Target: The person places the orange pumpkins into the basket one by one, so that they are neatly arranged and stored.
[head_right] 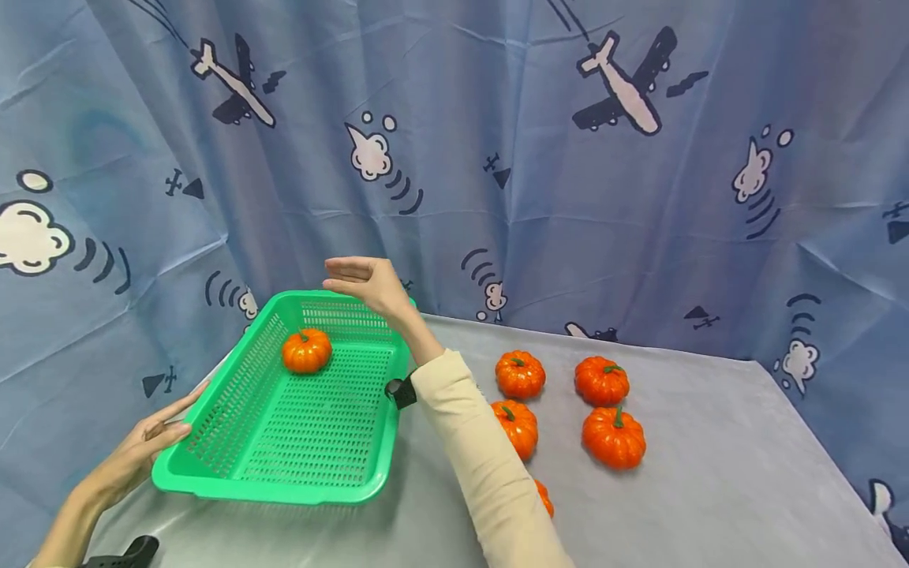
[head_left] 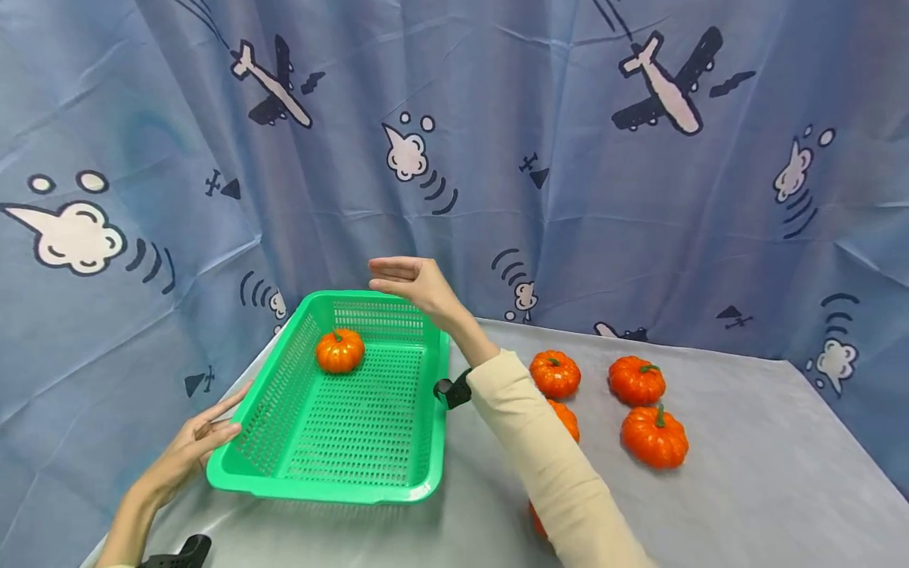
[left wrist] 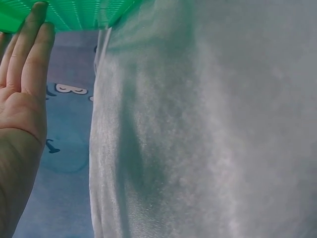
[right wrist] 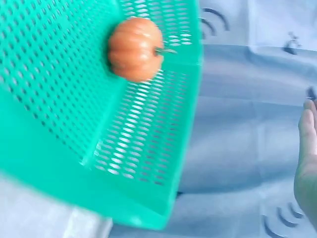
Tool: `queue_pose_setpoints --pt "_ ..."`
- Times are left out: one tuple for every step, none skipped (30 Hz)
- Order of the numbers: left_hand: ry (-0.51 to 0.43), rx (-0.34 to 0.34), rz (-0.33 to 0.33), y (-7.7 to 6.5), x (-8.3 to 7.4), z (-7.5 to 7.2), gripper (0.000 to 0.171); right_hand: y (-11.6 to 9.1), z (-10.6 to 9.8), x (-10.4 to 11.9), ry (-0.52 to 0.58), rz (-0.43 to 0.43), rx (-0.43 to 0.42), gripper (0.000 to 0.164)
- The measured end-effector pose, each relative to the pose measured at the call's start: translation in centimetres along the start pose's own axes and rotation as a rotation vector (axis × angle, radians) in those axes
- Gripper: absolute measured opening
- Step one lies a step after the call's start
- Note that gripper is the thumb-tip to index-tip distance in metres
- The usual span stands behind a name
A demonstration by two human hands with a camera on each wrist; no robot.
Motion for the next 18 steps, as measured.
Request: queue_pose_setpoints --pt "0.008 0.003 0.003 0.0 0.0 -0.1 0.058 -0.4 -0.3 0.5 0.017 -0.013 0.009 0.039" --pt "0.014 0.003 0.001 0.0 0.0 -0.1 0.058 -0.8 -0.6 1.0 0.027 -0.024 0.02 0.039" --pt "0.021 0.002 -0.002 0.0 -0.1 -0.1 0.058 -1.3 -0.8 1.3 0.044 -0.032 0.03 0.04" --pt "0.025 -0.004 -0.008 0.1 -0.1 -0.1 0.058 -1.8 -1.1 1.6 0.056 -0.04 0.042 0.041" --pt "0.03 -0.011 -0.014 0.1 -0.1 -0.1 0.058 -2.4 -1.4 1.9 0.064 -0.043 0.051 0.041" --pt "0.038 -0.017 -0.02 0.2 -0.1 -0.1 0.059 -3.0 -1.7 2.1 0.067 -0.046 0.06 0.041" --pt "0.044 -0.024 -0.025 0.2 -0.1 -0.1 0.059 -3.6 -2.0 2.2 0.068 -0.047 0.066 0.042" --pt "0.043 -0.03 -0.032 0.2 -0.1 -0.1 0.059 -4.3 -2.3 2.3 0.071 -0.05 0.072 0.042" --pt "0.038 -0.032 -0.036 0.1 -0.1 -0.1 0.059 -5.0 -2.6 2.3 0.076 -0.052 0.077 0.042" --pt "0.038 -0.034 -0.038 0.1 0.0 -0.1 0.059 -5.6 -2.8 2.4 0.079 -0.052 0.08 0.042" --pt "0.035 -0.032 -0.038 0.0 0.0 -0.1 0.059 -6.3 -3.1 2.4 0.077 -0.052 0.085 0.043" --pt "0.028 -0.029 -0.04 0.0 0.1 -0.1 0.059 -7.0 -3.4 2.5 0.074 -0.053 0.092 0.043" --pt "0.016 -0.026 -0.041 -0.1 0.2 -0.1 0.059 -7.7 -3.7 2.6 0.073 -0.051 0.095 0.043" --pt "0.004 -0.023 -0.044 -0.1 0.2 -0.1 0.059 -8.3 -4.0 2.6 0.074 -0.05 0.101 0.044" --pt "-0.003 -0.023 -0.048 -0.1 0.3 -0.1 0.058 -8.9 -4.4 2.7 0.072 -0.046 0.105 0.045" --pt "-0.005 -0.026 -0.055 -0.1 0.3 -0.1 0.058 -9.6 -4.7 2.8 0.072 -0.041 0.111 0.045" --pt "-0.009 -0.027 -0.06 -0.2 0.4 -0.1 0.058 -10.2 -5.0 2.9 0.068 -0.037 0.115 0.046" --pt "-0.012 -0.028 -0.063 -0.2 0.4 -0.1 0.058 -10.9 -5.4 3.0 0.067 -0.031 0.118 0.047"
Point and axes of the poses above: each hand's wrist, its own y-axis towards the middle knuckle, its own z-axis out of the palm, x = y × z, the point moved 4 cm from there along y, towards the middle knuckle, and after that the axes turned 8 degrees about -z, right-handed, at the moved point
